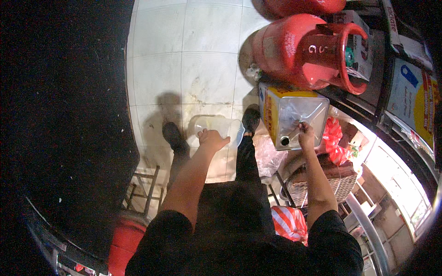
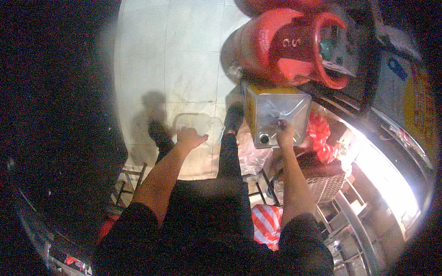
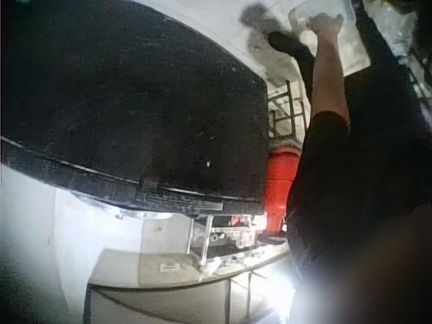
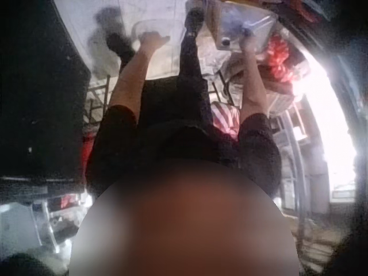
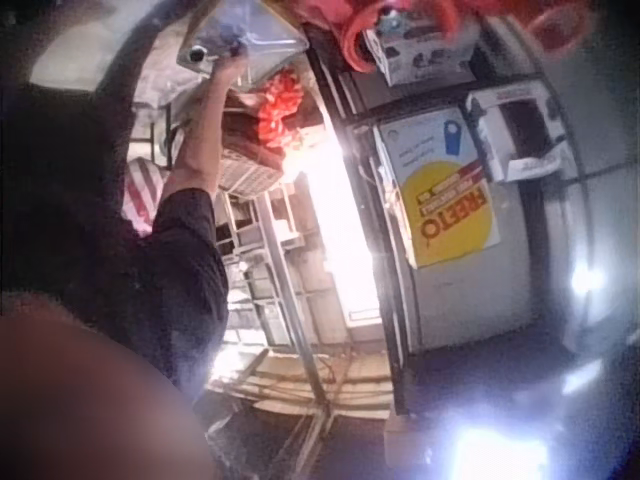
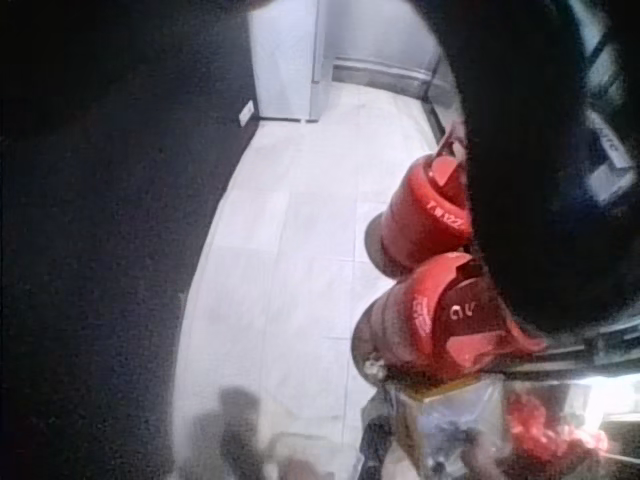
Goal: The person stirs a red meat-based sauce in a large wok on a gas stove. They pour cooking oil from a large container into a measuring jug, then add the oil to the wok. The person adds a powdered ingredient from a packet and a small yellow cube to the sauce, stirring after each addition.
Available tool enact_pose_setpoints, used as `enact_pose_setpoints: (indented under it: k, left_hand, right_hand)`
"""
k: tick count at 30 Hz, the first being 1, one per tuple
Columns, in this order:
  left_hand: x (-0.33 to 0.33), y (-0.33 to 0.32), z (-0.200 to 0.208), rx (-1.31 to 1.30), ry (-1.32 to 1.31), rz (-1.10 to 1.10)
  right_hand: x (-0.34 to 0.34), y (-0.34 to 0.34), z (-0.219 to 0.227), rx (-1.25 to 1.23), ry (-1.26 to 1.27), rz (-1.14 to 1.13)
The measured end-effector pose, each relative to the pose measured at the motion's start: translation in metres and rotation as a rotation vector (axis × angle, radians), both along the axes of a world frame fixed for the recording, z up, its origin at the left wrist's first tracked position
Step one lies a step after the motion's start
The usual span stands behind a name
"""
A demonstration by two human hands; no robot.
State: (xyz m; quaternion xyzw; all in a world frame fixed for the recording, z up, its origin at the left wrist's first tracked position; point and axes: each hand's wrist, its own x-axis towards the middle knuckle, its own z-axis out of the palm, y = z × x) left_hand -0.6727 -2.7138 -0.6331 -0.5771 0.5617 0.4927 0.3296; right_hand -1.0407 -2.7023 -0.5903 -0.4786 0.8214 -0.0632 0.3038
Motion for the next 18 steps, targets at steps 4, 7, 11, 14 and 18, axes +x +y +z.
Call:
enact_pose_setpoints:
  k: [4, 7, 11, 14, 18]
  left_hand:
    - [0.008, 0.007, -0.010, 0.026, 0.024, -0.018]
    - [0.020, 0.012, -0.018, 0.034, 0.049, -0.011]
    - [0.039, 0.023, -0.030, 0.007, 0.062, 0.000]
    - [0.053, 0.028, -0.042, 0.021, 0.078, 0.004]
    - [0.071, 0.035, -0.060, 0.025, 0.077, 0.003]
  right_hand:
    - [0.051, 0.004, -0.002, 0.025, 0.013, 0.080]
    - [0.092, 0.004, -0.007, 0.075, -0.005, 0.111]
    - [0.148, 0.007, -0.022, 0.168, 0.007, 0.175]
    - [0.190, 0.005, -0.034, 0.212, 0.023, 0.187]
    - [0.233, 0.006, -0.047, 0.264, -0.093, 0.072]
